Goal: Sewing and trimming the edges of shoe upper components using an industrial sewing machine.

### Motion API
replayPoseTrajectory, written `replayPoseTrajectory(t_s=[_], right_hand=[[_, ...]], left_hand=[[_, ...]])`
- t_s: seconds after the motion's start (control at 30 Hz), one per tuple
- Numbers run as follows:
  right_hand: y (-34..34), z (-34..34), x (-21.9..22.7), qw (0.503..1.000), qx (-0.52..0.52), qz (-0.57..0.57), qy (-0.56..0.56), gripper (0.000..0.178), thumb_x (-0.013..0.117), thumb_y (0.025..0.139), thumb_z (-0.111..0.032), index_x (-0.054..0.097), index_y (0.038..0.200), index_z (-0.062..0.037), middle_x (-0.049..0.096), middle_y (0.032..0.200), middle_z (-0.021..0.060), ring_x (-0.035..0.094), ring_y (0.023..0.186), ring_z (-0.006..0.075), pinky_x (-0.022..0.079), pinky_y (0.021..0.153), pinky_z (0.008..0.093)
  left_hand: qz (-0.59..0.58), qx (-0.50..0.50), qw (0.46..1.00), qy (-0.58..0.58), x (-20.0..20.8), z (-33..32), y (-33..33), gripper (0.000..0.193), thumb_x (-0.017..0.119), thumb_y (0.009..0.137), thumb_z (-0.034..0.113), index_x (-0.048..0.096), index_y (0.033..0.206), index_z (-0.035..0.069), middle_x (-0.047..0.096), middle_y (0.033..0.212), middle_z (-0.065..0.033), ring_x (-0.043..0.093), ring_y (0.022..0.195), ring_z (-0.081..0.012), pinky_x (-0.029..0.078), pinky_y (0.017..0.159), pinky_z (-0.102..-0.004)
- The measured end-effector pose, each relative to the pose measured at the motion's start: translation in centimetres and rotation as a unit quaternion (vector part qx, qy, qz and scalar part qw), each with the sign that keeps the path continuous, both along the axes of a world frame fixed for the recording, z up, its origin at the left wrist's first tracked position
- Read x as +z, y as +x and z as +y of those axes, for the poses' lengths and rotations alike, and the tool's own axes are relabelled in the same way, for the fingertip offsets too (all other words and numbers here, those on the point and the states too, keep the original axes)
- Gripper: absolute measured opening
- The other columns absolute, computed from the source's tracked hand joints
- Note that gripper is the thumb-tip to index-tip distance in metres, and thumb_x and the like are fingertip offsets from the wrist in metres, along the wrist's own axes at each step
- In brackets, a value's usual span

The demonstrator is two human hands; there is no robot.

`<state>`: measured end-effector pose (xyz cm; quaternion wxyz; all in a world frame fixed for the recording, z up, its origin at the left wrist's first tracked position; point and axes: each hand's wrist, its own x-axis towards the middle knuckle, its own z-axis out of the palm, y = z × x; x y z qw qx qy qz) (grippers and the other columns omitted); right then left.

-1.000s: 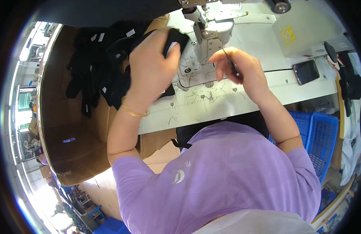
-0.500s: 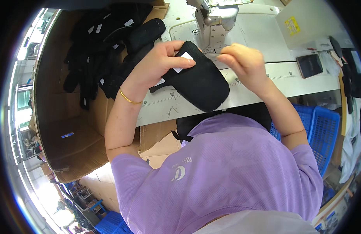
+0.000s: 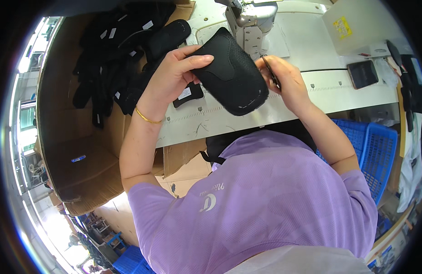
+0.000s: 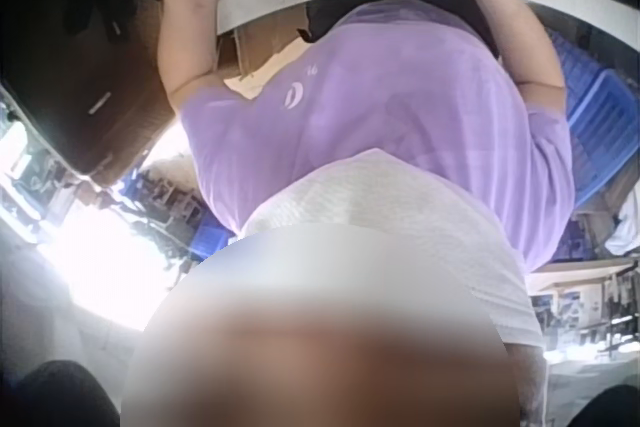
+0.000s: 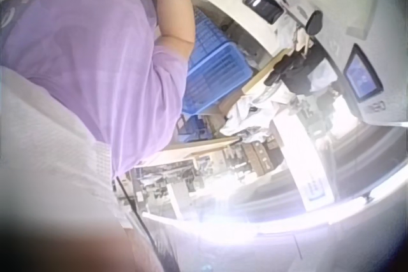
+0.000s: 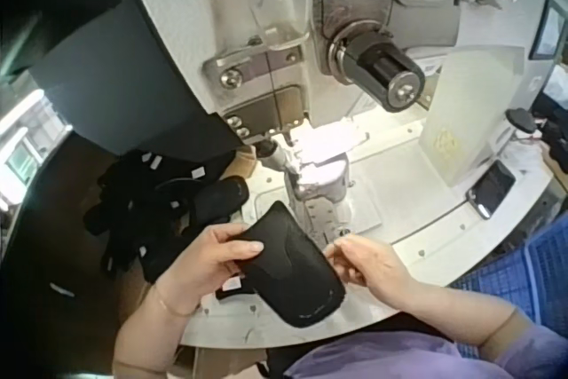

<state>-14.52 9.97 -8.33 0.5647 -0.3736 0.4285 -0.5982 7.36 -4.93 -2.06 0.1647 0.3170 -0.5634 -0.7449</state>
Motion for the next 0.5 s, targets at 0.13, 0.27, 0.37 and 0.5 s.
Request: replayPoseTrajectory(t_s=[0.13, 0.27, 0.37, 0.5], right_hand=[[0.1, -1.0, -0.5, 0.989, 0.009, 0.129, -0.075, 0.031, 0.045, 0.103, -0.027, 0.062, 0.107, -0.0021, 0.054, 0.074, -0.0027, 0.041, 0.061, 0.0031, 0.029, 0.052, 0.0187], [-0.3, -1.5, -0.9, 0.934, -0.039, 0.284, -0.212, 0.031, 0.05, 0.102, -0.027, 0.063, 0.096, 0.0016, 0.054, 0.072, -0.0016, 0.051, 0.067, 0.0058, 0.04, 0.058, 0.0221], [-0.9, -1.2, -1.0, 0.934, -0.058, 0.302, -0.182, 0.029, 0.054, 0.1, -0.026, 0.062, 0.095, 0.0014, 0.057, 0.074, -0.0009, 0.053, 0.067, 0.0067, 0.042, 0.058, 0.0227], [0.1, 0.1, -0.6, 0.995, 0.031, -0.085, 0.046, 0.021, 0.063, 0.095, -0.024, 0.065, 0.094, -0.004, 0.06, 0.075, -0.0029, 0.054, 0.068, 0.0052, 0.043, 0.059, 0.0219]], left_hand=[[0.016, -0.022, 0.999, 0.033, -0.2, -0.3, 0.1, 0.02, 0.067, 0.086, 0.012, 0.069, 0.101, -0.001, 0.07, 0.086, -0.0035, 0.063, 0.066, -0.0059, 0.048, 0.053, -0.0172], [0.021, -0.046, 0.998, 0.048, -0.8, -0.3, -0.1, 0.02, 0.066, 0.086, 0.012, 0.069, 0.101, -0.001, 0.07, 0.085, -0.0038, 0.064, 0.066, -0.006, 0.049, 0.053, -0.0169], [0.021, -0.054, 0.996, 0.066, -1.0, -0.1, -0.1, 0.021, 0.066, 0.086, 0.013, 0.069, 0.101, -0.001, 0.07, 0.084, -0.0035, 0.064, 0.065, -0.0059, 0.048, 0.051, -0.0164], [-0.015, -0.033, 0.999, 0.039, -1.2, 0.9, -0.5, 0.024, 0.068, 0.085, 0.015, 0.069, 0.102, -0.002, 0.069, 0.081, -0.0014, 0.06, 0.061, -0.0044, 0.042, 0.05, -0.0155]])
